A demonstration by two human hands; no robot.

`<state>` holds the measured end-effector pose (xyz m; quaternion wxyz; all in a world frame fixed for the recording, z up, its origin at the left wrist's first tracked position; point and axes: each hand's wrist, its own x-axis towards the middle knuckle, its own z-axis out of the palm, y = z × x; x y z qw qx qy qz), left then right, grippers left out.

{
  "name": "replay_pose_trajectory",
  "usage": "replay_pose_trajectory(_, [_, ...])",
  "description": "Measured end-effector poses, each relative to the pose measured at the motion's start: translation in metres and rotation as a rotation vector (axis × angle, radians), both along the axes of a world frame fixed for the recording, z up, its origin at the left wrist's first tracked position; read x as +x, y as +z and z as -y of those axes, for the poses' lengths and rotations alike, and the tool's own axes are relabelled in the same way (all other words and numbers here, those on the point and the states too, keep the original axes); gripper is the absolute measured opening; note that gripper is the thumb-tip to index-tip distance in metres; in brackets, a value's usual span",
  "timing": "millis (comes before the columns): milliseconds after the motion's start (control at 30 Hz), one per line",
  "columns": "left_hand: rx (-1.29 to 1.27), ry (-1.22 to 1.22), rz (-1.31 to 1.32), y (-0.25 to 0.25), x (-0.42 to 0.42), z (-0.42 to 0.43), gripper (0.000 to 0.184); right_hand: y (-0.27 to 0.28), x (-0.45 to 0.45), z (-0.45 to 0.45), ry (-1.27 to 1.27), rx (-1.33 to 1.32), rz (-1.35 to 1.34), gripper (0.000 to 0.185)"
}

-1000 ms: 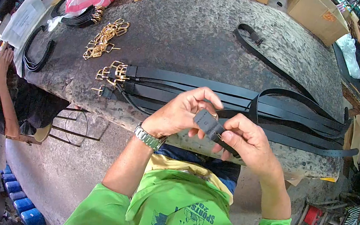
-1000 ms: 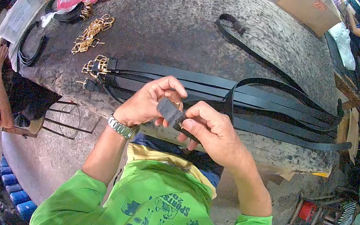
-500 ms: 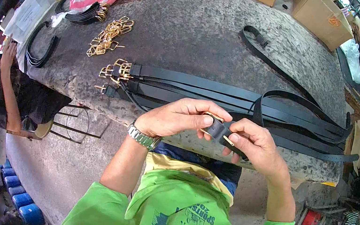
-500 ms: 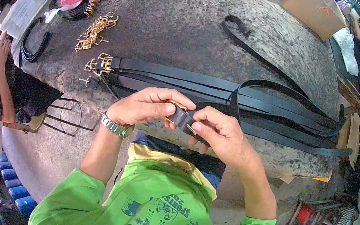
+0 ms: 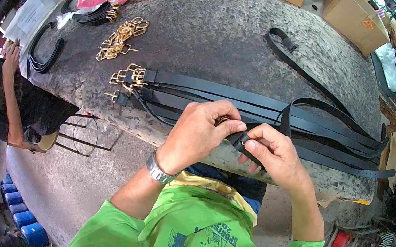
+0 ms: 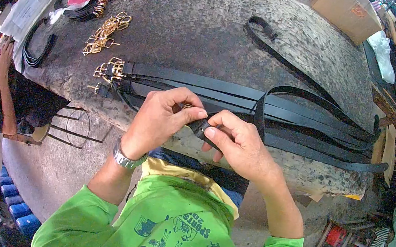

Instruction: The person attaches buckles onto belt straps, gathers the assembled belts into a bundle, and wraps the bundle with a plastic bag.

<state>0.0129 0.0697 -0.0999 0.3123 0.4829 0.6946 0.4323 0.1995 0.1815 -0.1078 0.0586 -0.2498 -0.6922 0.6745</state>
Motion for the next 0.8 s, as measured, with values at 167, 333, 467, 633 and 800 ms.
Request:
replay_pose_trajectory(167, [0.141,0.074,-0.167,-0.012,0.003,0.001,0.017,0.009,-0.005,0.004,-0.004,0.009,-0.038,0.015])
replay_pose_trajectory(333, [0.151,-0.144,0.659,-0.026,-0.016,0.001,0.024,0.011,-0.005,0.007,-0.018,0.052,-0.032,0.014])
replay_pose_trajectory(467, [0.129,-0.2,0.651,-0.024,-0.016,0.002,0.025,0.008,-0.009,0.009,-0.072,0.031,-0.03,0.014])
replay_pose_trajectory(633, [0.265,-0.077,0.455,-0.037,-0.008,-0.005,0.029,-0.002,-0.008,0.006,-0.022,0.096,-0.063,0.015])
replay_pose_trajectory(800, [0.179,0.08,0.058,-0.017,0.001,0.0,0.027,-0.003,-0.01,0.008,-0.083,0.148,-0.122,0.014])
